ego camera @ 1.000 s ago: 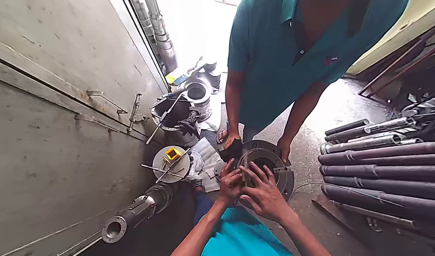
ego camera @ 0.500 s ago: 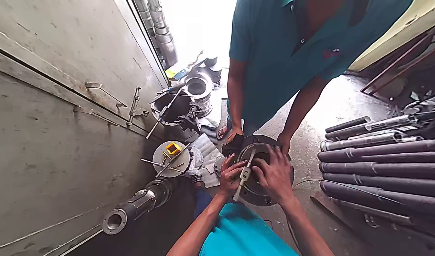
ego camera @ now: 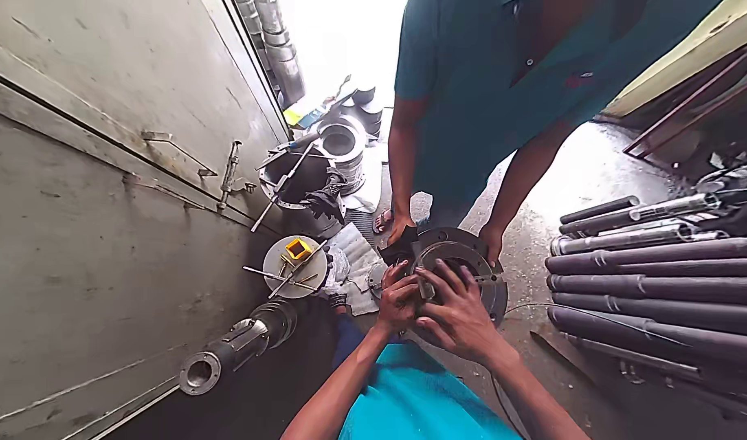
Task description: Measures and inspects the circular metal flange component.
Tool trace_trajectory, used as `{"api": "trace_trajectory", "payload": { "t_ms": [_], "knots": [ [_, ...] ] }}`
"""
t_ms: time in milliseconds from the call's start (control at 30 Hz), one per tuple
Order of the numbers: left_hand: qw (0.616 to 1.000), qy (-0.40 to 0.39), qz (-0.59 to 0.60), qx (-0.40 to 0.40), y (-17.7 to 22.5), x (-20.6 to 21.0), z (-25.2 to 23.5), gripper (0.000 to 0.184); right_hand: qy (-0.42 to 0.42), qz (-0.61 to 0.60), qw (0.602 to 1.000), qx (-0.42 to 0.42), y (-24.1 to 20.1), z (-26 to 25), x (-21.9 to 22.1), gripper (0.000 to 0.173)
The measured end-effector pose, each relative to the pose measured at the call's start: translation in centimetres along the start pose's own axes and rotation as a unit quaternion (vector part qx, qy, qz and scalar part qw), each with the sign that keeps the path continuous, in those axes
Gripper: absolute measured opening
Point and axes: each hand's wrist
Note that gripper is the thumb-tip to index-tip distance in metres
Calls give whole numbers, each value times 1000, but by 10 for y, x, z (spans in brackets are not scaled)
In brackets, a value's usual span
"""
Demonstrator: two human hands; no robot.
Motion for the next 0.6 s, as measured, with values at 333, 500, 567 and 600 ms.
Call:
{"api": "trace_trajectory", "payload": {
  "t_ms": [333, 500, 567, 600],
  "knots": [
    [1000, -7, 12, -7, 2, 0, -1, 22, -33, 17, 999, 12, 11, 3, 3, 43],
    [1000, 2, -5, -2, -5, 2, 2, 22, 40, 21, 999, -10, 21, 2, -5, 44],
    [1000, 8, 15, -7, -3, 3, 2, 20, 55, 41, 997, 37, 21, 3, -8, 50],
    [1000, 6, 22, -11, -2, 3, 2, 20, 60, 52, 994, 69, 22, 3, -9, 51]
  ]
}}
Point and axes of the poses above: each hand's wrist, its own z-axis away from the middle knuckle, its own x-axis out of the palm, y = z × x, and after that the axes turned 2 degrees about x, right-handed
